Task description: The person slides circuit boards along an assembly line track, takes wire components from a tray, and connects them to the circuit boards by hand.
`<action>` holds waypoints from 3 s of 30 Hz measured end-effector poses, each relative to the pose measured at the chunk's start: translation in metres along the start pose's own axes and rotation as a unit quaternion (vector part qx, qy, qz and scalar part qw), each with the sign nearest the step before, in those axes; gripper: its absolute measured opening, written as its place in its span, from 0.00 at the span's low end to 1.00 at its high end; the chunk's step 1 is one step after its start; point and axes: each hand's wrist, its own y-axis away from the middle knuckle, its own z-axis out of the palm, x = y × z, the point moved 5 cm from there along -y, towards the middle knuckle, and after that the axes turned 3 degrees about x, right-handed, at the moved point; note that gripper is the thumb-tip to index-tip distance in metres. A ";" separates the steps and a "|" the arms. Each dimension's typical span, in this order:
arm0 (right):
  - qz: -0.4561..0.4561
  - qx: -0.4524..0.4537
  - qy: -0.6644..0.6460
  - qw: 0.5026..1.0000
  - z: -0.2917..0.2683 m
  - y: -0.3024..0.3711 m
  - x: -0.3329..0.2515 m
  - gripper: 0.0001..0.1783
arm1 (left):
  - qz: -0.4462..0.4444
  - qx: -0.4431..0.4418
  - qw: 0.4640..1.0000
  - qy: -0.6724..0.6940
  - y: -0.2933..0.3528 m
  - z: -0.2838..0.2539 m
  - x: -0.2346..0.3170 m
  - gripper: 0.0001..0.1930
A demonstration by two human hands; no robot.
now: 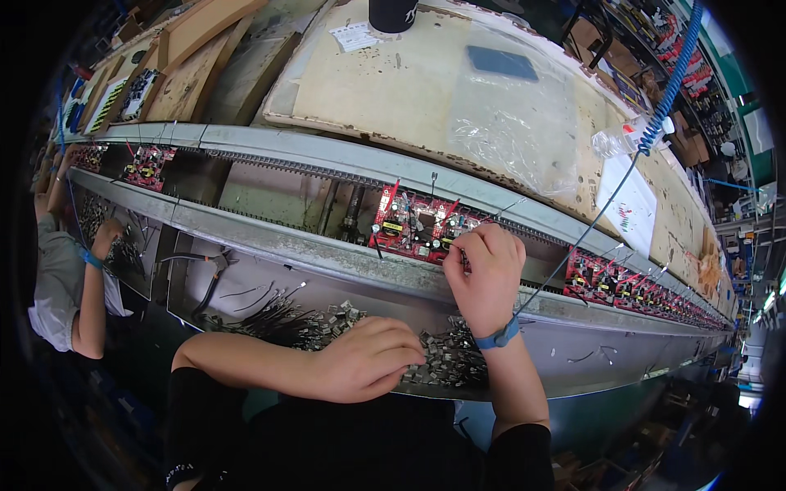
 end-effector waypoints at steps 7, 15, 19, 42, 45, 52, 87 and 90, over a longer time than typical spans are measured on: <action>-0.006 0.003 0.007 1.000 0.001 -0.001 -0.002 0.07 | -0.001 0.003 1.000 0.006 0.000 0.001 0.000 0.16; -0.001 -0.007 0.018 1.000 0.004 -0.001 0.002 0.06 | 0.005 -0.001 1.000 0.002 -0.001 0.001 0.000 0.16; 0.011 -0.018 0.028 0.999 0.003 -0.003 0.000 0.08 | 0.000 0.004 1.000 -0.001 0.000 -0.001 -0.001 0.16; -0.222 -0.163 0.062 0.959 0.050 0.007 -0.073 0.34 | 0.333 0.096 0.928 -0.137 0.009 -0.015 0.024 0.09; -0.181 -0.175 0.088 0.964 0.032 0.014 -0.052 0.32 | 0.327 0.081 0.930 -0.148 0.006 -0.020 0.025 0.09; -0.082 -0.187 0.130 0.970 -0.010 0.040 -0.001 0.29 | 0.316 0.075 0.930 -0.172 0.004 -0.019 0.022 0.11; -0.229 0.330 -0.369 0.838 -0.270 0.053 -0.049 0.16 | 0.312 0.257 0.893 -0.195 0.118 -0.244 0.193 0.28; -0.222 0.344 -0.344 0.845 -0.309 0.105 -0.014 0.17 | 0.328 0.251 0.890 -0.191 0.134 -0.253 0.202 0.28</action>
